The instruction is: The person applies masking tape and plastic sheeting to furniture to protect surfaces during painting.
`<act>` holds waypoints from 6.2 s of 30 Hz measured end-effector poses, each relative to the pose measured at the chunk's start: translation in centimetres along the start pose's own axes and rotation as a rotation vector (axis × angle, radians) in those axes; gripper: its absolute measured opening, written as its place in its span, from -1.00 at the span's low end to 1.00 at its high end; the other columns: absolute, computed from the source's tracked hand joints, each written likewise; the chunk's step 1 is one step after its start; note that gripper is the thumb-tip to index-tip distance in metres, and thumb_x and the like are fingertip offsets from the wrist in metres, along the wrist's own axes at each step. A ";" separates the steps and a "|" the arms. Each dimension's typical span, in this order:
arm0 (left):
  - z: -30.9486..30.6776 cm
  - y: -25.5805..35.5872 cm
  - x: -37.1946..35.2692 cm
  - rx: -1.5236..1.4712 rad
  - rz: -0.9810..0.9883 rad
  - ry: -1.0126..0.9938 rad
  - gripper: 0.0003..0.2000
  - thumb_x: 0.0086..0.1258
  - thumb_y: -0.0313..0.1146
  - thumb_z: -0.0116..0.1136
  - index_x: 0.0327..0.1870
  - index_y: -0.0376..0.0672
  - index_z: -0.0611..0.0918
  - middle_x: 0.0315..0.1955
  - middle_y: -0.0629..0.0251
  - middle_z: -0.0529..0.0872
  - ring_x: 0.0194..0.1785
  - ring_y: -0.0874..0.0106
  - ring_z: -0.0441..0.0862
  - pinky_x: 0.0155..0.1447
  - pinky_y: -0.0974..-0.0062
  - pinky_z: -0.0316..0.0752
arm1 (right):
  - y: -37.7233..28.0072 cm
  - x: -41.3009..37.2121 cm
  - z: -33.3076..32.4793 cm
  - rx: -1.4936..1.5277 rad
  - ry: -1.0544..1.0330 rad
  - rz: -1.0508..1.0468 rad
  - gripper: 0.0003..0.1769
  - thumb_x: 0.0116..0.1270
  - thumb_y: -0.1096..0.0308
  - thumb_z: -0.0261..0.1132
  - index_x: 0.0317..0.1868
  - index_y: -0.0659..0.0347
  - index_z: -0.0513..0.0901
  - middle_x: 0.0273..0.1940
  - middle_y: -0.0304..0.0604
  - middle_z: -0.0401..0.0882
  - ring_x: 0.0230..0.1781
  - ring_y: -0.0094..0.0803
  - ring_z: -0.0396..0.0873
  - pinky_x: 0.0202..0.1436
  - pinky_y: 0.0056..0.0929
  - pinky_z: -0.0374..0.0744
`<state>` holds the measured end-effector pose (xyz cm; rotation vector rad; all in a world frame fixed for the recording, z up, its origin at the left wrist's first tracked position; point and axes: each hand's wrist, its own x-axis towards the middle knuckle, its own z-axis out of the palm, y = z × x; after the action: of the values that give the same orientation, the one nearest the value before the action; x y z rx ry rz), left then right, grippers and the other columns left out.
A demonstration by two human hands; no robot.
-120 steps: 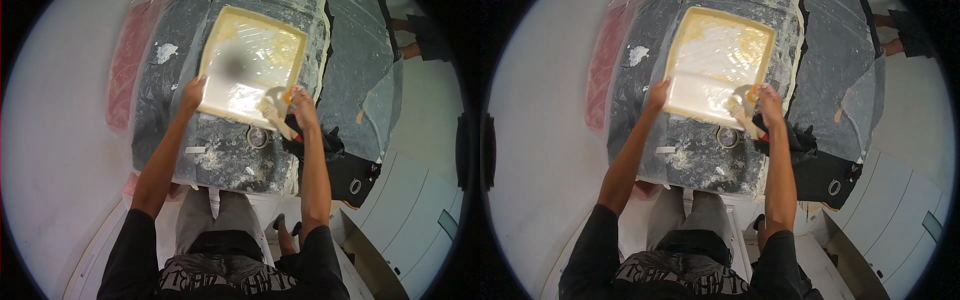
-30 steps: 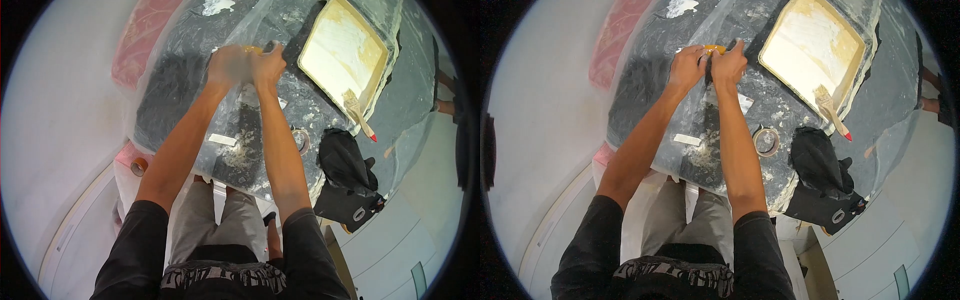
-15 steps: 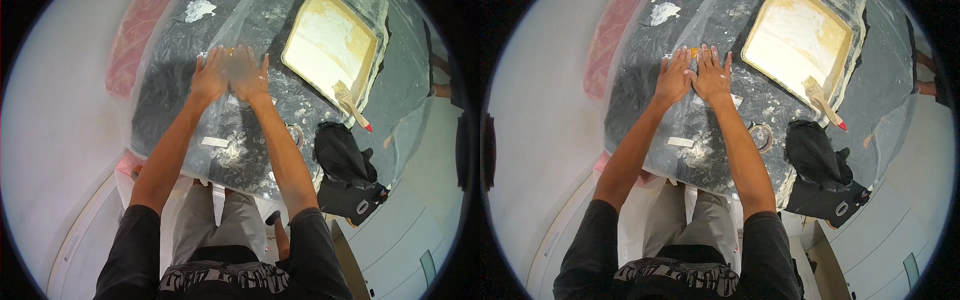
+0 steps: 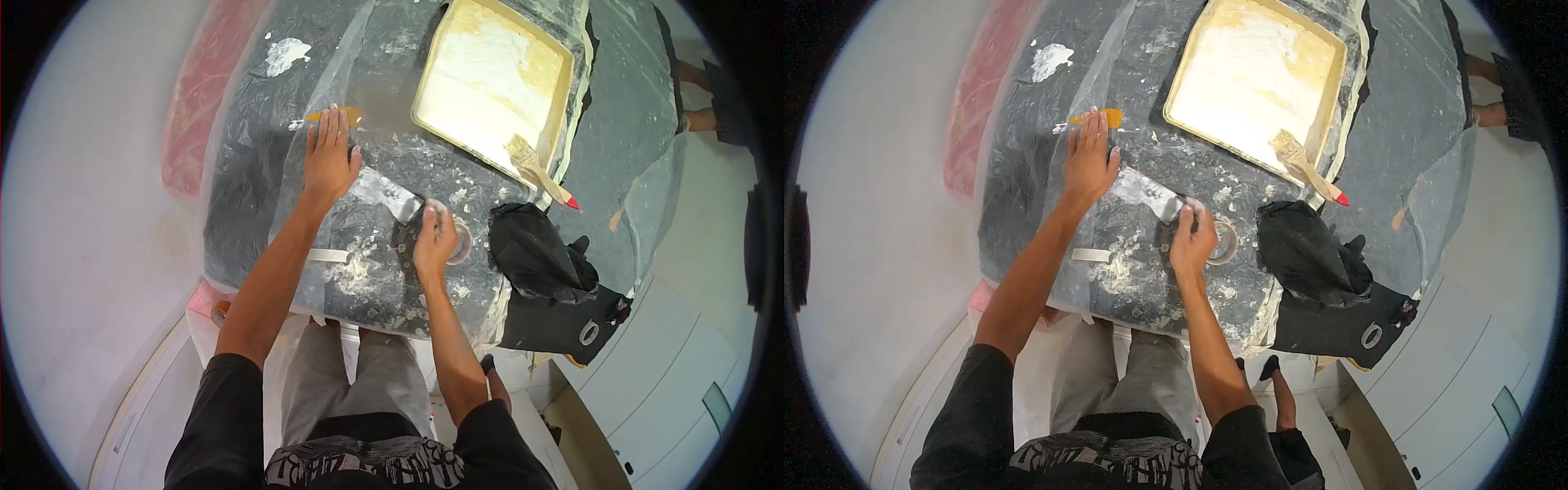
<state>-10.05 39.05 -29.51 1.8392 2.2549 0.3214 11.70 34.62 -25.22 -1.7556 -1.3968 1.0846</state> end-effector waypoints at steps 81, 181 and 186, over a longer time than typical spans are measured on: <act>-1.4 1.9 -36.1 -1.686 -1.413 0.690 -0.71 0.28 -0.28 0.30 -0.06 -0.15 0.55 -0.31 0.46 0.58 -0.27 0.61 0.55 -0.18 0.61 0.46 | -0.3 -15.4 -2.0 -0.238 -0.666 -0.208 -0.82 0.37 0.38 0.22 -0.14 0.30 0.66 -0.22 -0.07 0.67 -0.22 -0.40 0.60 -0.12 -0.42 0.54; -21.5 6.1 -31.8 -1.213 -0.463 -0.077 -0.71 0.24 -0.55 0.23 0.01 -0.33 0.64 -0.09 0.16 0.72 0.00 0.48 0.63 0.18 0.45 0.45 | -10.5 -18.6 -6.6 1.237 -0.733 1.104 -0.54 0.51 0.11 0.07 0.12 0.40 0.43 -0.16 -0.12 0.65 -0.19 -0.43 0.68 -0.22 -0.50 0.73; -21.5 5.5 -32.0 -1.579 -0.704 0.078 -0.68 0.35 -0.54 0.19 0.12 -0.40 0.56 -0.06 0.14 0.70 -0.01 0.51 0.63 0.13 0.55 0.48 | -12.1 -20.7 -5.9 0.529 -0.710 0.418 -0.61 0.51 0.18 0.05 0.10 0.32 0.56 -0.15 -0.14 0.66 -0.15 -0.47 0.64 -0.21 -0.52 0.65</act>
<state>-5.02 8.10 -6.51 0.2163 1.4877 1.4224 9.61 17.39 -7.70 -1.3351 -0.9538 2.2256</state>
